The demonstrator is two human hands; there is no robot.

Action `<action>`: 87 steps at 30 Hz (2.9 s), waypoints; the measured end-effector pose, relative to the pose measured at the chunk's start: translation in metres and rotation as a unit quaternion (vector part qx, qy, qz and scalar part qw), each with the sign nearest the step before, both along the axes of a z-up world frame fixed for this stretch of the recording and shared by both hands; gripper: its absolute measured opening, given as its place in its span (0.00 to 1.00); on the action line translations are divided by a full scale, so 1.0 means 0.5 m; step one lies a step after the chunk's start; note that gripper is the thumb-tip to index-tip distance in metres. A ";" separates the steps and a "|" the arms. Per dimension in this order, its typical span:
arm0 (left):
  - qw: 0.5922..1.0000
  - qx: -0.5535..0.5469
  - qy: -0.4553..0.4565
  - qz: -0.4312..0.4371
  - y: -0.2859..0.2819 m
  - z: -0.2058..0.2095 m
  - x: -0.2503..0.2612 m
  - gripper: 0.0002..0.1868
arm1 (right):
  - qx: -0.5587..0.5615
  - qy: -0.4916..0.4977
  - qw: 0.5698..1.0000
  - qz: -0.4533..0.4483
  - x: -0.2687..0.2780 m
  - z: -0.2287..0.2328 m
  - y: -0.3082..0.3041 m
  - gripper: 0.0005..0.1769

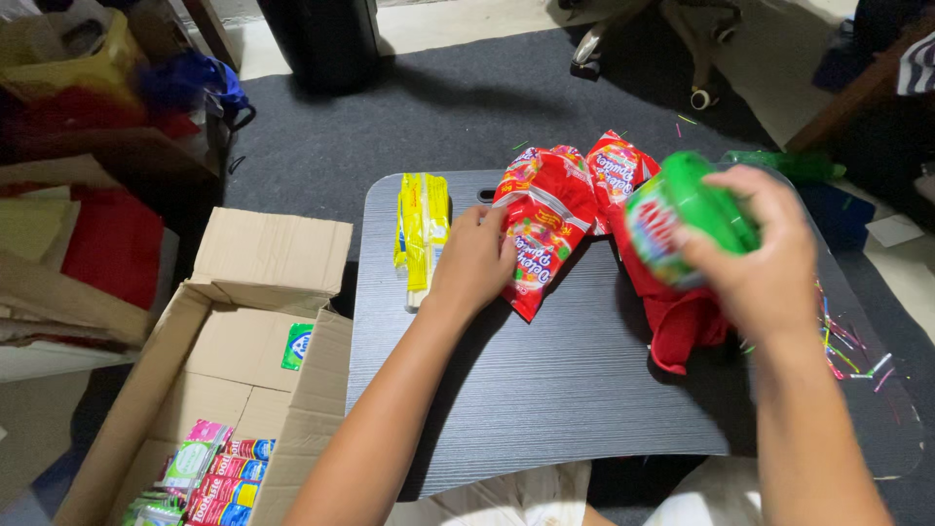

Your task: The person wipes a green-lidded container and a small yellow packet with a red cloth, then places them into a cardboard box. The person then uses scissors to cut a larger yellow package into smaller pieces and wipes each piece before placing them into the box.

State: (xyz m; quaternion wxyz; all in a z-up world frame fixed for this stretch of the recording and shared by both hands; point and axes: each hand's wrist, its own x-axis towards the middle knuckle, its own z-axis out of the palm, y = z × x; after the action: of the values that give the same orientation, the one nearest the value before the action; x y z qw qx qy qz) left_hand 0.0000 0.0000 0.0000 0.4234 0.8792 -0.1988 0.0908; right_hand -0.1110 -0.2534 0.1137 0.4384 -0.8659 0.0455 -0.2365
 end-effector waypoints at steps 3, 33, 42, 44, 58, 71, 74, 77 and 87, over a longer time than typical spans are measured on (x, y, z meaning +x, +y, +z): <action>0.994 -0.052 -0.091 -0.010 0.023 0.005 -0.015 0.14 | -0.116 -0.018 0.992 0.044 -0.043 -0.028 0.073 0.37; 0.991 0.067 -0.005 -0.114 0.175 -0.005 0.144 0.45 | -0.282 0.080 0.950 0.111 0.128 -0.063 0.189 0.64; 0.988 0.076 0.007 -0.133 0.170 0.004 0.141 0.45 | -0.255 0.081 0.959 0.092 0.224 -0.110 0.134 0.45; 0.989 0.079 0.005 -0.122 0.169 0.010 0.132 0.44 | -0.239 0.030 0.966 0.089 0.224 -0.114 0.122 0.36; 0.992 0.080 -0.023 -0.094 0.151 0.028 0.104 0.42 | 0.010 -0.202 0.974 0.099 0.147 0.160 0.045 0.15; 0.992 0.094 -0.023 -0.087 0.150 0.018 0.099 0.40 | 0.194 -0.083 0.963 0.167 0.259 0.078 -0.062 0.29; 0.991 0.050 -0.083 -0.096 0.158 0.020 0.103 0.38 | 0.144 -0.016 0.986 0.077 0.253 -0.043 -0.062 0.28; 0.978 -0.146 0.054 -0.136 0.187 0.034 0.073 0.39 | -0.043 0.000 0.998 -0.044 0.197 -0.103 -0.088 0.39; 0.962 -0.046 0.198 -0.181 0.243 0.071 -0.233 0.81 | -0.334 0.092 0.937 -0.050 0.023 -0.187 -0.022 0.36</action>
State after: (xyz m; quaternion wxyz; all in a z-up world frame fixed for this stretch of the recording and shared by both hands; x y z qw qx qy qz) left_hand -0.1164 0.1216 0.0354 0.5040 0.8084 -0.2623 -0.1539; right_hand -0.0997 -0.2644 0.0204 0.1054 -0.9770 0.0477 -0.1789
